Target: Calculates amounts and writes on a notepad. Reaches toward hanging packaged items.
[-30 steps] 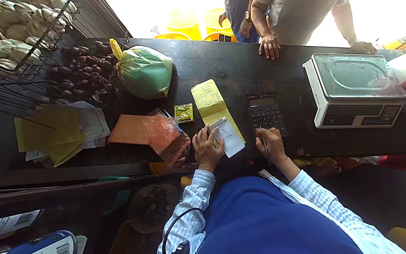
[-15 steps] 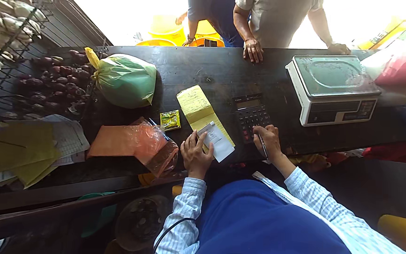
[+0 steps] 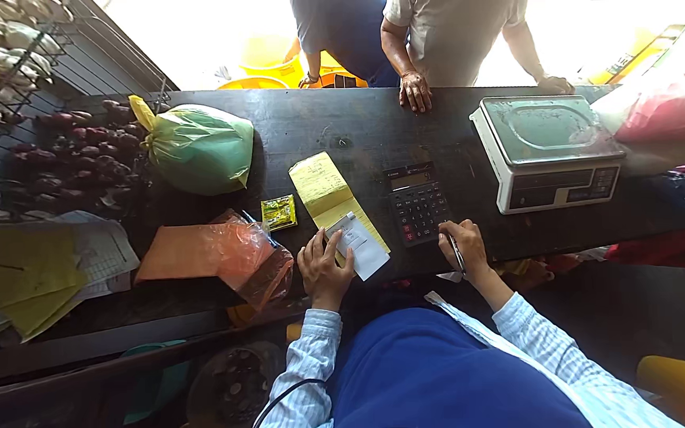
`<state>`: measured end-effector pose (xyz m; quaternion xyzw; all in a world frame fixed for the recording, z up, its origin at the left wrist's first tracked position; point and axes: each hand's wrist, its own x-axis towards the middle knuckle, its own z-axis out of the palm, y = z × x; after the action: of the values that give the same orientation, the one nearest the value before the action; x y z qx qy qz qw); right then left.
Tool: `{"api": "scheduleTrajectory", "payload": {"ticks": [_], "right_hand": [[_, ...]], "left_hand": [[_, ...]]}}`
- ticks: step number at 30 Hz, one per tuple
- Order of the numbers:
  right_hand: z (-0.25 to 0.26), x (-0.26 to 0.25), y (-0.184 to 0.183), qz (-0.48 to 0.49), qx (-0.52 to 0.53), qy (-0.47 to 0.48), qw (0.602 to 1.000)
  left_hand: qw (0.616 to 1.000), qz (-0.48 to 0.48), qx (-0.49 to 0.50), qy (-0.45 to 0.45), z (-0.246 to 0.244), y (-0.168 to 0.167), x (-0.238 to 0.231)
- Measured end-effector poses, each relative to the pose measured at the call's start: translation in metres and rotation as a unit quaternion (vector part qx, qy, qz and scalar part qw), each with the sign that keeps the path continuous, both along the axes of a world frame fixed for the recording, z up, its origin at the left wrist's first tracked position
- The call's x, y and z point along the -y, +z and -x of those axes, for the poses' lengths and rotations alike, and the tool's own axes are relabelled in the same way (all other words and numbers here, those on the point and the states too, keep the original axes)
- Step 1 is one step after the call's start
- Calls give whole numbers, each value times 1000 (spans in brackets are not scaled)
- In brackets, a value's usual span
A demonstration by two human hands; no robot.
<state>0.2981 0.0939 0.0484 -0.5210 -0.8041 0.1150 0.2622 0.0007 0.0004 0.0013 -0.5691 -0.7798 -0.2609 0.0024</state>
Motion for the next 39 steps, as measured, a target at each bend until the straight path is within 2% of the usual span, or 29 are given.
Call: {"api": "scheduleTrajectory", "payload": {"ticks": [2, 7, 13, 20, 33, 37, 39], "right_hand": [[1, 3, 0, -12, 0, -9, 1000], [1, 1, 8, 46, 39, -8, 998], [10, 7, 1, 17, -84, 40, 996], [4, -7, 8, -55, -199, -1, 978], [28, 7, -15, 3, -26, 50, 998], [25, 3, -4, 3, -41, 15, 999], [19, -1, -4, 57, -16, 13, 998]], "left_hand": [[1000, 0, 0, 1, 0, 0, 1], [1000, 1, 0, 3, 0, 0, 1], [1000, -1, -4, 3, 1, -3, 0], [1000, 0, -2, 0, 0, -1, 1], [1000, 3, -11, 3, 0, -3, 1], [1000, 0, -10, 4, 1, -4, 1], [1000, 3, -9, 5, 0, -4, 1]]}}
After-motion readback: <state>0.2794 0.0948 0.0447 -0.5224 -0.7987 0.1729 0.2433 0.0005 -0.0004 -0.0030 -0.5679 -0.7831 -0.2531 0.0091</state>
